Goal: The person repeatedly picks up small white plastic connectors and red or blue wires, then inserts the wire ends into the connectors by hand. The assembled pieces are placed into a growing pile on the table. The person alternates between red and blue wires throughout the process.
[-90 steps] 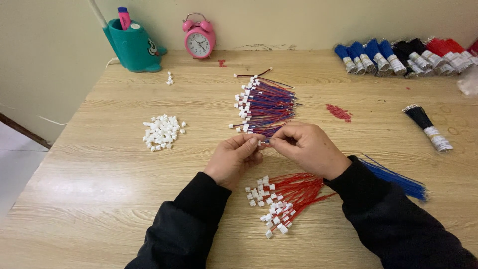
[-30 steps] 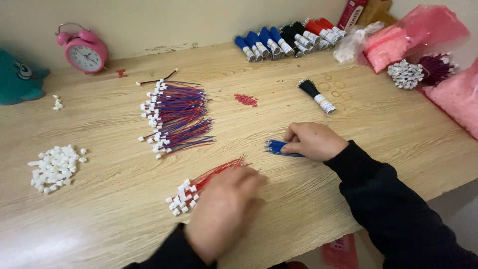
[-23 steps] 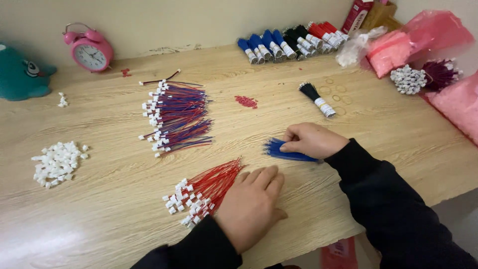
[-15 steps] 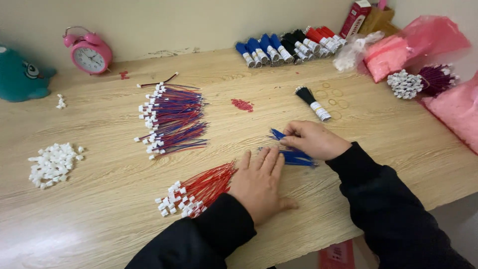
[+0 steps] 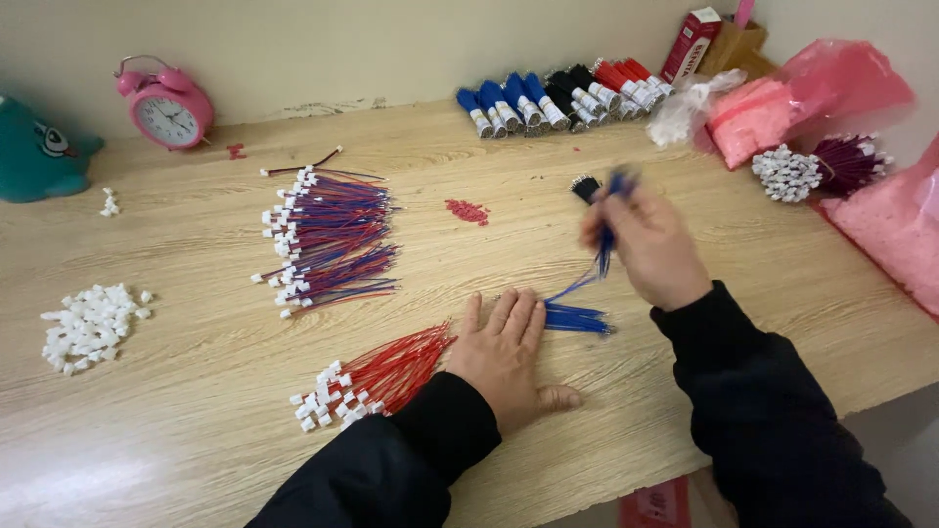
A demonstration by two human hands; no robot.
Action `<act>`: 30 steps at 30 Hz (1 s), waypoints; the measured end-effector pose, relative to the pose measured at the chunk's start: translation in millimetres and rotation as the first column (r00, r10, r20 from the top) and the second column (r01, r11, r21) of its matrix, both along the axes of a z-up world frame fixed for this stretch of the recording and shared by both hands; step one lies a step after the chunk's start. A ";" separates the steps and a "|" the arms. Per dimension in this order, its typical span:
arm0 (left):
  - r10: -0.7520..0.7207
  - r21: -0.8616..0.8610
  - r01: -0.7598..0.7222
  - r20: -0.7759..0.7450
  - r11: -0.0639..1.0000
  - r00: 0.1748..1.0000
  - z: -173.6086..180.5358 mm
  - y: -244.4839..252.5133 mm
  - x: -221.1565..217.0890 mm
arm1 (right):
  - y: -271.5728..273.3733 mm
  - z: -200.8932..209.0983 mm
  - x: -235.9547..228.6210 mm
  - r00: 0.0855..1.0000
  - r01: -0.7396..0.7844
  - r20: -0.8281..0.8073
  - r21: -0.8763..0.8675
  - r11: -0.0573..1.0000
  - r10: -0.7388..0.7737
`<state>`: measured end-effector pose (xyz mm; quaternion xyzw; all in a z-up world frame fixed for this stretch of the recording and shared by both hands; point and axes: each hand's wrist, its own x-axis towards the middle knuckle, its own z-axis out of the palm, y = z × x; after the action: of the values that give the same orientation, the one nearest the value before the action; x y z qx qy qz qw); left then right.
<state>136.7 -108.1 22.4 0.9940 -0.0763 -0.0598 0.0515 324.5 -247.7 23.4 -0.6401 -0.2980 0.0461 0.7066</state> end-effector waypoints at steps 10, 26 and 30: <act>0.007 -0.013 -0.007 0.032 1.000 0.999 5.8 3.5 -2.8 | 30.1 32.2 -0.2 0.998 0.053 -0.034 0.383 0.922 -0.043; 0.385 -0.525 -0.157 0.359 0.836 0.850 10.9 196.7 -116.4 | 92.3 -23.4 -21.2 0.985 0.039 0.170 -0.021 0.999 -0.035; 0.424 -0.714 0.028 0.446 0.699 0.788 32.9 181.9 -103.8 | 113.5 5.4 -60.4 0.980 -0.131 0.140 -0.083 0.988 0.142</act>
<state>32.8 73.8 55.3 0.8725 0.0089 0.2849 0.3969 264.1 -134.1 28.7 -0.6454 -0.3900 0.0589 0.6541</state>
